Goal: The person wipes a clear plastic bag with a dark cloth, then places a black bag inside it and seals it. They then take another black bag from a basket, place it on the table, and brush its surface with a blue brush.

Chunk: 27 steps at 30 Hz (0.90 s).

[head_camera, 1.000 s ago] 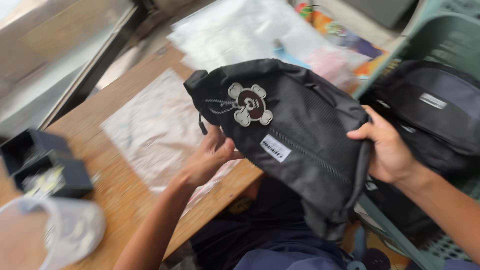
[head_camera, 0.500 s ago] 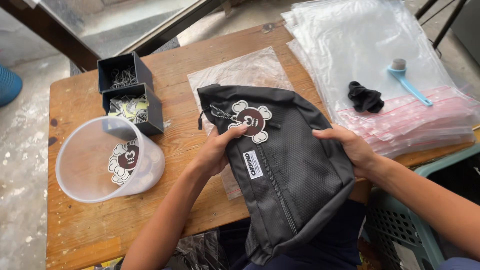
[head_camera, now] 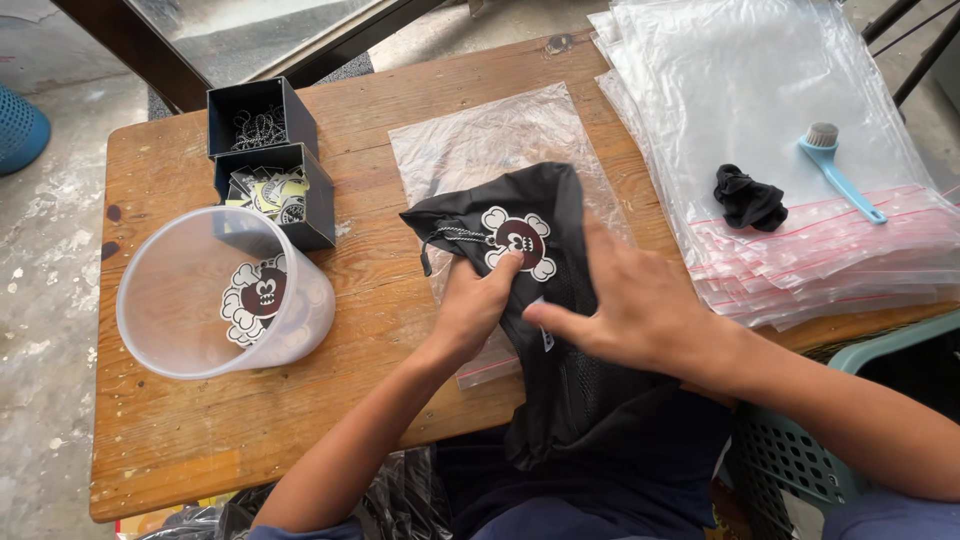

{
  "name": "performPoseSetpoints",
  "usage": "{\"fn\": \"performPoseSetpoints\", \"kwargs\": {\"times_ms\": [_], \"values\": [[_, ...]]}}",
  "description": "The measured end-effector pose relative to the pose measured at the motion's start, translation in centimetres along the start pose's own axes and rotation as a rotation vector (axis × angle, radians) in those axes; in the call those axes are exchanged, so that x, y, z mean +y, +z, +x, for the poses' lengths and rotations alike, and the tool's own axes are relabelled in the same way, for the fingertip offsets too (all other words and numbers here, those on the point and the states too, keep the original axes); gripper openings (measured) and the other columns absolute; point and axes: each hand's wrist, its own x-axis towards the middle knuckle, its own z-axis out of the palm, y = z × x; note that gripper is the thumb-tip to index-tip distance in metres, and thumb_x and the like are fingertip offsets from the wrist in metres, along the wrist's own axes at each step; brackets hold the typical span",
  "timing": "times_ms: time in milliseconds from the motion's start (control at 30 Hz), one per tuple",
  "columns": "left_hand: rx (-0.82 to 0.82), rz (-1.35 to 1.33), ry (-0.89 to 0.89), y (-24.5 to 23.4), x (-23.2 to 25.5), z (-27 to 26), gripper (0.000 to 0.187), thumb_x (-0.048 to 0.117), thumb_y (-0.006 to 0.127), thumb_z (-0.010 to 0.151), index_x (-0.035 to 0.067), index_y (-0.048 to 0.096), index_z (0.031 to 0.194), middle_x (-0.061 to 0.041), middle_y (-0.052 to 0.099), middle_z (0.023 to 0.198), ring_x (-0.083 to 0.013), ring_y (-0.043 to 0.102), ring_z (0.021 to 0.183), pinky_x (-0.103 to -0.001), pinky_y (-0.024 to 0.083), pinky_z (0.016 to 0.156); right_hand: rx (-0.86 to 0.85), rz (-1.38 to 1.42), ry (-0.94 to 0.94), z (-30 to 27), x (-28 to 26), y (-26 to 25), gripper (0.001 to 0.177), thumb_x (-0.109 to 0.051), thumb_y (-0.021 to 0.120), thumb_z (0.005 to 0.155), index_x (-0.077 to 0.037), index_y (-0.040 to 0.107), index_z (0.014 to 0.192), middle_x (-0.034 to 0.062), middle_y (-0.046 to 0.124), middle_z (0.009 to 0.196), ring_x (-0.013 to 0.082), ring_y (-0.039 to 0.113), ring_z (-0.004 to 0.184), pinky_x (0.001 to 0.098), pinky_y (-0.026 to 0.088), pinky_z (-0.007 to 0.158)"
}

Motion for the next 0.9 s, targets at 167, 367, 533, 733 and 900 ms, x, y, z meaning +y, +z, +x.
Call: {"fn": "performPoseSetpoints", "kwargs": {"times_ms": [167,367,533,733,900], "values": [[-0.077,-0.021,-0.074,1.9,-0.3,-0.5,0.035,0.024,0.069,0.092,0.001,0.068,0.119,-0.014,0.072,0.095,-0.0203,0.071,0.084,-0.04,0.061,0.06,-0.072,-0.235,0.004,0.3,0.0,1.5,0.113,-0.067,0.075,0.074,0.008,0.033,0.148,0.0295,0.06,0.125,0.0501,0.065,0.109,0.0671,0.052,0.088],[-0.377,0.041,0.063,1.3,3.3,-3.8,0.045,0.039,0.07,0.093,0.0,0.064,0.116,-0.015,0.07,0.101,-0.0234,0.067,0.091,-0.045,0.061,0.073,-0.043,-0.212,0.1,-0.9,2.8,0.5,0.073,-0.041,0.066,0.082,0.005,0.044,0.134,0.0281,0.067,0.107,0.0525,0.067,0.099,0.0659,0.051,0.086],[-0.585,0.965,0.688,-2.6,3.5,-3.3,0.025,0.03,0.062,0.089,0.012,0.057,0.106,-0.009,0.061,0.097,-0.0272,0.06,0.088,-0.042,0.048,0.079,-0.087,-0.071,0.32,-3.9,2.8,-4.0,0.044,-0.029,0.059,0.087,-0.007,0.045,0.122,0.0246,0.07,0.101,0.0442,0.064,0.099,0.046,0.045,0.083],[-0.738,1.105,0.926,-2.8,0.9,-3.6,0.041,0.054,0.068,0.087,0.016,0.056,0.097,-0.011,0.053,0.1,-0.0338,0.047,0.097,-0.049,0.039,0.086,-0.065,0.019,0.517,-6.1,4.3,-4.9,0.059,-0.028,0.06,0.087,-0.012,0.034,0.138,0.0166,0.066,0.126,0.0373,0.062,0.119,0.0425,0.043,0.097],[-0.713,1.207,0.825,-2.5,0.2,-3.1,0.013,0.025,0.065,0.09,0.018,0.057,0.096,-0.01,0.053,0.101,-0.0342,0.045,0.097,-0.05,0.039,0.083,-0.092,-0.016,0.547,-6.9,4.4,-5.3,0.059,-0.026,0.063,0.085,-0.019,0.035,0.137,0.0158,0.072,0.109,0.0375,0.066,0.108,0.0397,0.045,0.09]]}}
